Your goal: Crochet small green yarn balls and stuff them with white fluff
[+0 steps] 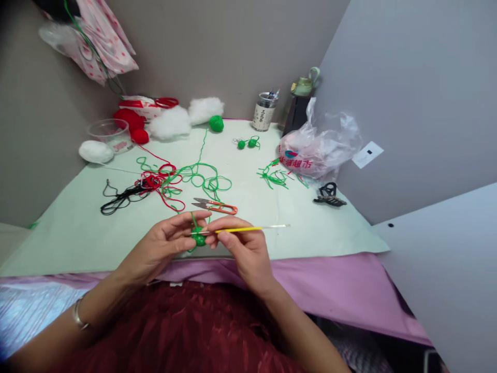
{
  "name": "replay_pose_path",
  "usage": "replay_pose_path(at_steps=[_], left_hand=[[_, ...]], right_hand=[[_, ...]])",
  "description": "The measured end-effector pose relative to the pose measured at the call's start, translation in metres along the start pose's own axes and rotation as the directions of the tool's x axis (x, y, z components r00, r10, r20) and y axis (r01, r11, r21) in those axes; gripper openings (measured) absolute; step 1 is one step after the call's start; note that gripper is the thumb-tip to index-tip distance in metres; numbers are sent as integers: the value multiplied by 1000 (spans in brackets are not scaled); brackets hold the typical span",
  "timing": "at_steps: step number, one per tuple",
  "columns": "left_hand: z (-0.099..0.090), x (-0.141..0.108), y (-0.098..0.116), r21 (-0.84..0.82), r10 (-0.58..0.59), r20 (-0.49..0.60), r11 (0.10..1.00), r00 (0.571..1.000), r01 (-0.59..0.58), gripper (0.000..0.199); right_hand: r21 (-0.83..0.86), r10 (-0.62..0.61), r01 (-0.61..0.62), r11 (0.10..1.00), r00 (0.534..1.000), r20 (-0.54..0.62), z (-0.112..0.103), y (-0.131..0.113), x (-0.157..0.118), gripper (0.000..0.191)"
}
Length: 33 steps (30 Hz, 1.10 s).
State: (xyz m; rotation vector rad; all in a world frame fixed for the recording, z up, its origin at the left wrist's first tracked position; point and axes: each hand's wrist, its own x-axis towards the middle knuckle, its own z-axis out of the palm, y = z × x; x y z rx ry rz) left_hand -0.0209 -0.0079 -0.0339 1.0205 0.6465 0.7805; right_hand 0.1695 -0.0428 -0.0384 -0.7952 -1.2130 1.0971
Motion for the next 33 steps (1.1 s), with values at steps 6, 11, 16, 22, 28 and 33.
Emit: replay_pose_path(at_steps=[6,11,16,22,28,33], left_hand=[[4,0,-3,-6,39,-70,999,997,-40,60],[6,-2,-1,16,64,-78,998,995,-63,78],[8,-4,4,135,57,-49,990,997,-50,82],[7,-6,4,263,98,-74,962,992,-75,72],[4,-9,3,327,151,-59,937,987,-124,75],[2,-9,4,421,211,-21,888,977,-183,76]], right_hand=[[-338,-291,300,892,954,79,5,-2,-2,23],[-282,-241,249,926,968,63,3,1,1,21],[-243,-260,268,932,963,67,3,2,0,21],[-184,-232,221,958,972,-37,6,5,0,18],[28,-52,51,998,998,23,-1,11,0,17],[14,-47,46,999,998,36,-4,8,-1,19]])
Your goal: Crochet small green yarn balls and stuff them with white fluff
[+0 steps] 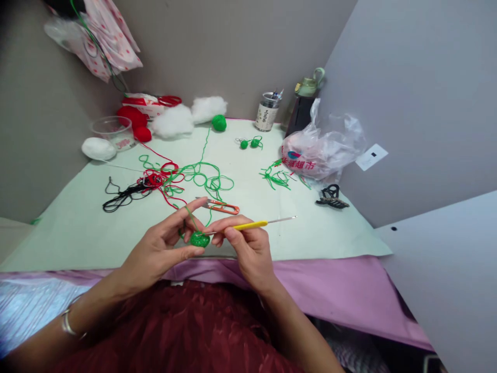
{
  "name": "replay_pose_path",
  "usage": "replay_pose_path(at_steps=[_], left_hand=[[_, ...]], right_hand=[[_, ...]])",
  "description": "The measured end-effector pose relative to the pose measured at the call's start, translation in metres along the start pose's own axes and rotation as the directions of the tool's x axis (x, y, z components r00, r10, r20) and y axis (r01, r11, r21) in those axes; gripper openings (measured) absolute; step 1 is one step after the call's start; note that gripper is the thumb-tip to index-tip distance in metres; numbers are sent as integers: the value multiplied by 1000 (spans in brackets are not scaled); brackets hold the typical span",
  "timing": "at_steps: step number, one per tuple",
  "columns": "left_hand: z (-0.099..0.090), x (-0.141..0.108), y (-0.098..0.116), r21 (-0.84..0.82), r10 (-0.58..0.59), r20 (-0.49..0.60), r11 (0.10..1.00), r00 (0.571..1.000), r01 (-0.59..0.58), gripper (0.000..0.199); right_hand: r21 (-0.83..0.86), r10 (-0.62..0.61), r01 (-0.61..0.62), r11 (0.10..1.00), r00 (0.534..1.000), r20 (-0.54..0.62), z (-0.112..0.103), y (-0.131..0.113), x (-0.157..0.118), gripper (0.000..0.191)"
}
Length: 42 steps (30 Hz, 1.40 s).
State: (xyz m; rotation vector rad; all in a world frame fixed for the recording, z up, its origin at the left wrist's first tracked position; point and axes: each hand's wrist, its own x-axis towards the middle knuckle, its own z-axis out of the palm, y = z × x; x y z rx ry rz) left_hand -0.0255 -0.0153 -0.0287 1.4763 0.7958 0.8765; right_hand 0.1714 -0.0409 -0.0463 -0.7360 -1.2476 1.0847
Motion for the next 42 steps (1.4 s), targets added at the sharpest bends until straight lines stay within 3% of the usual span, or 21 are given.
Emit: replay_pose_path(at_steps=[10,14,19,22,26,28,30,32,34,38,42], left_hand=[[-1,2,4,192,65,20,979,998,-68,71],[-1,1,5,180,39,27,983,999,-44,70],[1,0,4,19,-50,-2,999,999,50,80],[6,1,2,-126,-121,-22,985,992,117,85],[17,1,0,-328,-189,-31,930,981,169,85],[21,0,-1,-468,-215,5,863,977,192,79],[22,0,-2,-591,-240,72,772,968,235,70],[20,0,-3,-653,-257,142,701,956,286,63],[17,1,-4,-666,-265,185,674,946,319,60],[12,1,-2,-644,-263,192,693,945,324,61],[7,2,1,-603,-264,140,741,954,294,63]], right_hand=[[-225,-90,111,968,991,100,-4,-14,-1,24],[-235,-126,152,960,984,124,-1,-11,-2,23],[-200,-204,204,958,979,19,9,-4,-4,21],[-279,-282,267,922,959,-13,14,5,-10,22],[-551,-461,403,731,887,37,12,21,-22,29],[-650,-523,440,620,849,76,9,27,-25,36],[-674,-560,462,577,824,86,9,26,-23,39],[-624,-573,475,620,818,53,11,21,-18,38],[-528,-523,442,725,852,-4,13,12,-13,33],[-374,-355,308,875,933,-64,14,-2,-10,27],[-304,-289,247,920,952,-101,10,-3,-11,23]])
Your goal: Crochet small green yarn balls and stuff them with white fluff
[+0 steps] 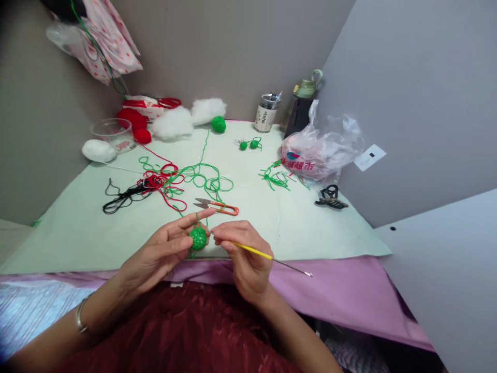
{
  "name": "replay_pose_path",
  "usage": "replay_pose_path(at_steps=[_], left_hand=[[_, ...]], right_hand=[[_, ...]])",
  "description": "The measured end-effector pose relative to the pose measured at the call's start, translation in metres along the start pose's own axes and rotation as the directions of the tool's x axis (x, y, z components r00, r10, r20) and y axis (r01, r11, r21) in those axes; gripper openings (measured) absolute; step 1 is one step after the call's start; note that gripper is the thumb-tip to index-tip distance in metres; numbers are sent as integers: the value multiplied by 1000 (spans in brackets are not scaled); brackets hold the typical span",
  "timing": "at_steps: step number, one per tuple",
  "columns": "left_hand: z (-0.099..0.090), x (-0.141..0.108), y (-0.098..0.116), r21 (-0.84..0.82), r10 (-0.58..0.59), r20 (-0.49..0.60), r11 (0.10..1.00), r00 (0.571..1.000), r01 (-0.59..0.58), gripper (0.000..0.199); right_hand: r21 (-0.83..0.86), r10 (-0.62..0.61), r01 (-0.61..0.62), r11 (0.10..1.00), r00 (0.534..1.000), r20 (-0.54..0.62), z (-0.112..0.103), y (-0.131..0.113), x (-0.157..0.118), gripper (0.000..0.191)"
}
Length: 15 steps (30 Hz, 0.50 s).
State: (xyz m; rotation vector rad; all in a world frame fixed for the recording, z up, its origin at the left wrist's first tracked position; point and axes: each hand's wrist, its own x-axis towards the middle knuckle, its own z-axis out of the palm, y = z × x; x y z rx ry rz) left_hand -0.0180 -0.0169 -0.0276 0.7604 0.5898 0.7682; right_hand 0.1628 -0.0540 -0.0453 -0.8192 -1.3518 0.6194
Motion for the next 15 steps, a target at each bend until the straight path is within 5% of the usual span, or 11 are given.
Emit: replay_pose_path(at_steps=[5,11,15], left_hand=[[-6,-1,3,40,3,-5,999,1000,-3,56],[-11,3,4,-17,-6,15,1000,1000,6,42],[-6,5,0,33,30,4,999,1000,-31,41]], right_hand=[[110,83,-78,991,996,-39,-2,4,4,19],[392,381,-338,856,924,-37,-2,6,12,15],[335,403,-390,858,915,32,1,5,13,19]])
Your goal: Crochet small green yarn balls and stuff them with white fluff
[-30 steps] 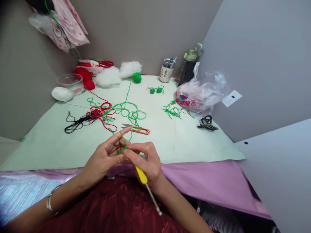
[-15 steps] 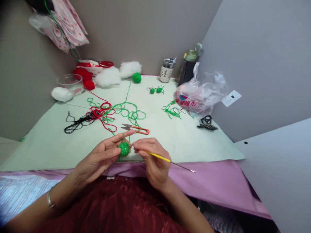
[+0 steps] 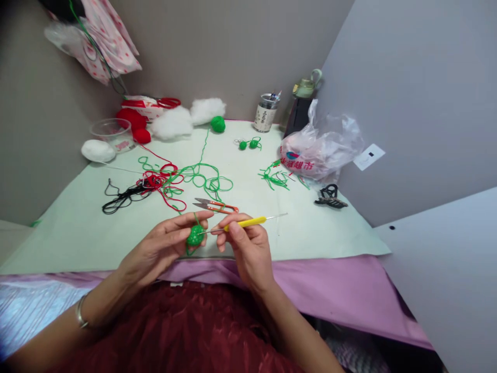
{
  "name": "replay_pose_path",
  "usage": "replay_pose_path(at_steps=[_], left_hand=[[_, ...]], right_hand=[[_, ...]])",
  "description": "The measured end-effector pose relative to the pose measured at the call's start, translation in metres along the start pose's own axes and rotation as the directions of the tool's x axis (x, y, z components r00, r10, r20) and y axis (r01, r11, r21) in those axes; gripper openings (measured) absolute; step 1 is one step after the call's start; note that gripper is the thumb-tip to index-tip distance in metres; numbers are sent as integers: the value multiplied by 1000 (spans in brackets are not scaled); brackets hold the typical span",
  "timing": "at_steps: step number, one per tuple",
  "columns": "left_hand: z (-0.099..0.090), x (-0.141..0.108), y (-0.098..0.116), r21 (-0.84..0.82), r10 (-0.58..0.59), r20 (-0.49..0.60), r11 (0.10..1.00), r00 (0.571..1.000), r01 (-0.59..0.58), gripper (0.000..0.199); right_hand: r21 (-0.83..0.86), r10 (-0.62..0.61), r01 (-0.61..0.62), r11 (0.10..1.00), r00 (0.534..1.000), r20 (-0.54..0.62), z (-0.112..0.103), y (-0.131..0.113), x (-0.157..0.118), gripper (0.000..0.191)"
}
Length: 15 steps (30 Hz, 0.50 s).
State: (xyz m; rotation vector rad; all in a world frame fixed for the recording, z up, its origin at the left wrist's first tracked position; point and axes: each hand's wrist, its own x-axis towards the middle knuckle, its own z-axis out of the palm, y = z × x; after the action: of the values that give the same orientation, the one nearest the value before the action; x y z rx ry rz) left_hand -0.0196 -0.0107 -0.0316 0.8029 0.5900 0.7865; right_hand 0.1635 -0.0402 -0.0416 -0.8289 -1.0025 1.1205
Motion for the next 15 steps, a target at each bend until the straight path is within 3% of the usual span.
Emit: replay_pose_path(at_steps=[4,6,11,15], left_hand=[[6,2,-5,115,83,4,990,997,-83,45],[6,3,-6,159,112,1,981,994,-111,47],[2,4,-1,201,89,34,975,995,-94,56],[2,3,6,141,77,82,986,994,-88,38]], right_hand=[[-273,-282,295,916,956,84,6,2,-1,15],[-319,-335,355,879,935,117,8,3,0,17],[-289,-215,237,927,971,107,2,6,5,17],[-230,-153,180,956,980,130,-3,5,11,18]])
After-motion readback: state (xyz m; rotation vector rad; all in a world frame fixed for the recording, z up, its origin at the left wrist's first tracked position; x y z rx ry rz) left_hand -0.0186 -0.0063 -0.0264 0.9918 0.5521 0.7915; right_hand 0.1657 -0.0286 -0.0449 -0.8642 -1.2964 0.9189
